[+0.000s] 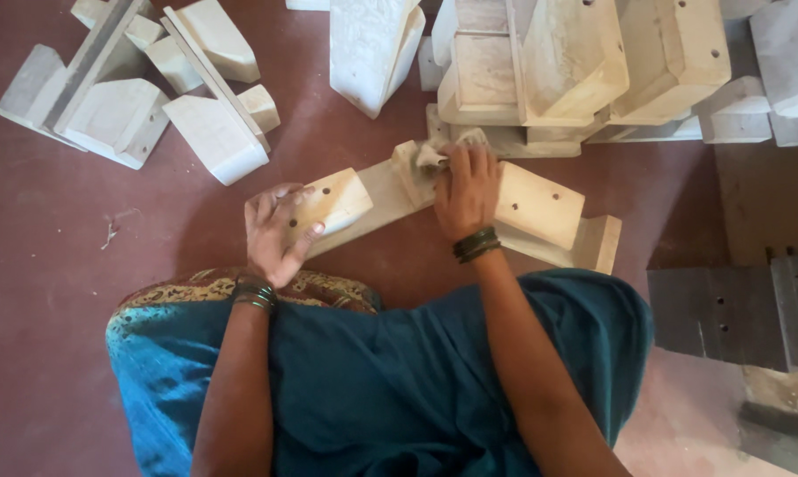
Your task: The person sits on the floor among many wooden furniture parts and wipes each piece with a cloth, turning pieces over to clean different surfaces, then sets the wiped piece aside and picks up the next one.
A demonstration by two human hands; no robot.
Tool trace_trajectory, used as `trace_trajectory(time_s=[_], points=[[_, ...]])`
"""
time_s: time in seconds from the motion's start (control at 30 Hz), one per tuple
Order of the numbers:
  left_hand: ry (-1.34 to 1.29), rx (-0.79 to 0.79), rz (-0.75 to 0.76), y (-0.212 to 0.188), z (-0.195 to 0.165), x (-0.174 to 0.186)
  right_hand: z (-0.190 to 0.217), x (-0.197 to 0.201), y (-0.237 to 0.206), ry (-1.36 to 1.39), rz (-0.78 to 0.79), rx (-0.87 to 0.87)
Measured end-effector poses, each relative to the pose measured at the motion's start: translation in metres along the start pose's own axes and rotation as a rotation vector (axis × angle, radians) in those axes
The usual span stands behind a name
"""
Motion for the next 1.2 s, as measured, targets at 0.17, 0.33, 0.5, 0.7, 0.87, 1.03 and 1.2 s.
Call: trace_trajectory(time_s=[0.17, 0.33, 0.5, 0.7, 0.87, 1.03, 1.2], points=[[0.008, 0.007, -0.016, -0.001, 0.001, -0.001, -0.019, -0.07, -0.027, 0.209, 0.238, -0.1], [0.025, -0.014, -0.021, 0.0, 0.0, -0.001, -0.044, -0.093, -0.039, 0.291, 0.146, -0.159], [0.017, 0.002, -0.011, 0.0, 0.002, -0.002, -0.084, -0.101, -0.049, 0.239, 0.285, -0.424], [0.028, 0.016, -0.023, 0.0, 0.003, -0.002, -0.077, -0.1, -0.044, 0.027, 0.376, -0.262], [0.02, 0.043, -0.001, -0.001, 0.005, -0.006, -0.067, -0.072, -0.039, -0.193, 0.626, -0.403], [0.032, 0.029, 0.012, 0.0, 0.007, -0.006, -0.009, 0.003, 0.0, 0.014, 0.16, -0.197], [-0.057, 0.089, 0.001, -0.003, 0.012, -0.006, 0.046, 0.013, 0.005, 0.316, 0.031, 0.059]])
Point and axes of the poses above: each hand's wrist, its own y-axis towards the middle knuckle, its own x-axis out of the back of the hand, z = x × y, the point moved 8 cm from there along y, towards the middle knuckle, and after that the axes turned 4 degrees about y, right-handed, at the moved point
